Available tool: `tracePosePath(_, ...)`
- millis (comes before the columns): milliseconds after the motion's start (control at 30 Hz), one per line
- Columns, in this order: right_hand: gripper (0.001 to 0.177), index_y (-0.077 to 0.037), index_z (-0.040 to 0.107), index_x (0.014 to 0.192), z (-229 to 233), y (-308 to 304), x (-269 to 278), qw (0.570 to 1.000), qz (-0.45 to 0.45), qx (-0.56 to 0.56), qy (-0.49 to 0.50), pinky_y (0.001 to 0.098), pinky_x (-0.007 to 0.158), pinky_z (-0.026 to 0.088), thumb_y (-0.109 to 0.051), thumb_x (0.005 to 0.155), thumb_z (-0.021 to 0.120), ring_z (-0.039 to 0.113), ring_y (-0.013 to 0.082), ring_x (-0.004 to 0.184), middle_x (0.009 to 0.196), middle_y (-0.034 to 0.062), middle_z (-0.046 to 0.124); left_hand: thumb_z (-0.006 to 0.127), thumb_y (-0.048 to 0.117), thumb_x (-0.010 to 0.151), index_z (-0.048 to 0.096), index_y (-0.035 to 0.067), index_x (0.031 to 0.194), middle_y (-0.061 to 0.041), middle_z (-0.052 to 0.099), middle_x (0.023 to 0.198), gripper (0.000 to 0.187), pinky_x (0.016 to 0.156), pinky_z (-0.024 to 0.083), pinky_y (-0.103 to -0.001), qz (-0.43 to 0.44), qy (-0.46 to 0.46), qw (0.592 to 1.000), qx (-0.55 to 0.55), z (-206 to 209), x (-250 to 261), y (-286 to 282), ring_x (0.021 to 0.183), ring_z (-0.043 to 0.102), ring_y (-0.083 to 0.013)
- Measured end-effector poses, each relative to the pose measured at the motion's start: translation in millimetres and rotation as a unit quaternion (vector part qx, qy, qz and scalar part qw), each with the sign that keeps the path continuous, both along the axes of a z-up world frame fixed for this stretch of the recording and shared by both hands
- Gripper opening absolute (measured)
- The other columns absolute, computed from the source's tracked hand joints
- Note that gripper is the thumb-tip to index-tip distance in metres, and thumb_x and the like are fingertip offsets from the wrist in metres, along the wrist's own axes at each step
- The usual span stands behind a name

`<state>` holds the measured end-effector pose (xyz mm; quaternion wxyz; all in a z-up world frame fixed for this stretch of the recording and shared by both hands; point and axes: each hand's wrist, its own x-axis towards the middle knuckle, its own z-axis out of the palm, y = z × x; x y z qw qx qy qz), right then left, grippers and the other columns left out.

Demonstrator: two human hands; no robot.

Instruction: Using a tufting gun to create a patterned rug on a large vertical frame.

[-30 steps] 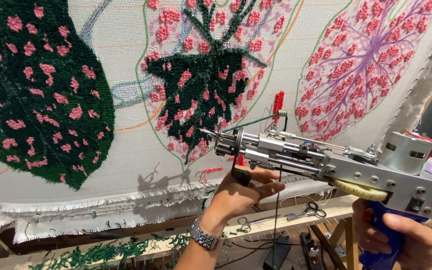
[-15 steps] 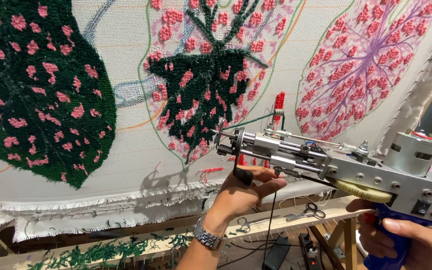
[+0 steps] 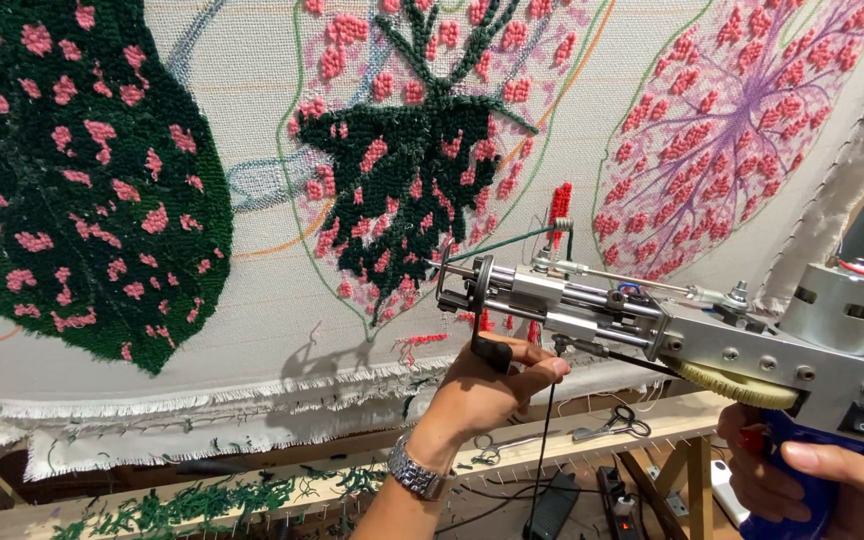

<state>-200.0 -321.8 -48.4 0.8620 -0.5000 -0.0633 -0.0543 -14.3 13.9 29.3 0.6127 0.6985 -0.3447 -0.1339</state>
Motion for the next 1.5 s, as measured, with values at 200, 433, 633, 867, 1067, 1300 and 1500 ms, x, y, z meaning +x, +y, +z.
tracePosePath(200,0.064,0.022,0.045,0.132,-4,-9,-2,1.0,-0.002,0.004,0.008,0.0376,0.05,0.036,-0.019,0.089,0.068,0.042,0.0197,0.054,0.069,0.0117,0.044,0.078,0.031,0.09,0.08,-0.001,0.097,-0.007,0.075,0.076,0.032,0.046,0.049,-0.023,-0.029,-0.014,0.999,-0.033,-13,8,-4,0.053,0.062,-0.007)
tracePosePath(433,0.059,0.018,0.046,0.133,-5,-12,-9,0.995,-0.089,-0.047,0.004,0.0417,0.048,0.036,-0.018,0.09,0.066,0.041,0.0228,0.05,0.066,0.0134,0.043,0.074,0.037,0.088,0.077,0.01,0.112,0.007,0.07,0.079,0.036,0.047,0.045,-0.022,0.039,-0.085,0.996,-0.01,-5,4,-11,0.054,0.059,-0.0046)
tracePosePath(633,0.056,0.016,0.048,0.137,-2,-13,-16,0.96,-0.212,-0.183,-0.009,0.0437,0.046,0.04,-0.015,0.092,0.059,0.044,0.0253,0.046,0.062,0.0146,0.044,0.076,0.038,0.088,0.071,0.006,0.098,0.004,0.056,0.065,0.034,0.05,0.039,-0.026,0.131,-0.084,0.981,-0.117,7,-16,-8,0.057,0.049,-0.0069)
tracePosePath(867,0.054,0.014,0.047,0.136,8,16,-16,0.963,-0.228,-0.144,0.009,0.044,0.048,0.038,-0.015,0.091,0.059,0.041,0.0248,0.049,0.066,0.0161,0.043,0.075,0.036,0.088,0.056,0.008,0.095,0.001,0.055,0.066,0.035,0.052,0.045,-0.03,0.16,-0.13,0.972,-0.111,7,-17,-6,0.058,0.054,-0.0101)
tracePosePath(1067,0.055,0.013,0.048,0.137,9,24,-13,0.959,-0.249,-0.134,0.03,0.0445,0.05,0.038,-0.014,0.09,0.059,0.04,0.0245,0.051,0.069,0.0156,0.042,0.075,0.035,0.088,0.057,0.007,0.1,0.001,0.056,0.067,0.035,0.054,0.046,-0.031,0.163,-0.154,0.968,-0.117,-2,-8,-9,0.06,0.054,-0.0122)
tracePosePath(1300,0.053,0.014,0.049,0.136,11,28,-12,0.957,-0.256,-0.128,0.05,0.0449,0.053,0.038,-0.013,0.092,0.059,0.04,0.0247,0.054,0.07,0.0159,0.041,0.075,0.036,0.087,0.058,0.008,0.103,0.0,0.056,0.067,0.036,0.054,0.046,-0.033,0.167,-0.149,0.968,-0.109,-1,-6,-9,0.059,0.055,-0.0135)
tracePosePath(1500,0.057,0.012,0.052,0.143,20,40,-10,0.944,-0.279,-0.149,0.091,0.0473,0.053,0.039,-0.013,0.092,0.059,0.042,0.0263,0.056,0.071,0.0153,0.042,0.074,0.038,0.085,0.059,0.011,0.105,-0.001,0.054,0.067,0.037,0.053,0.045,-0.034,0.184,-0.139,0.969,-0.085,3,-5,-7,0.059,0.055,-0.0145)
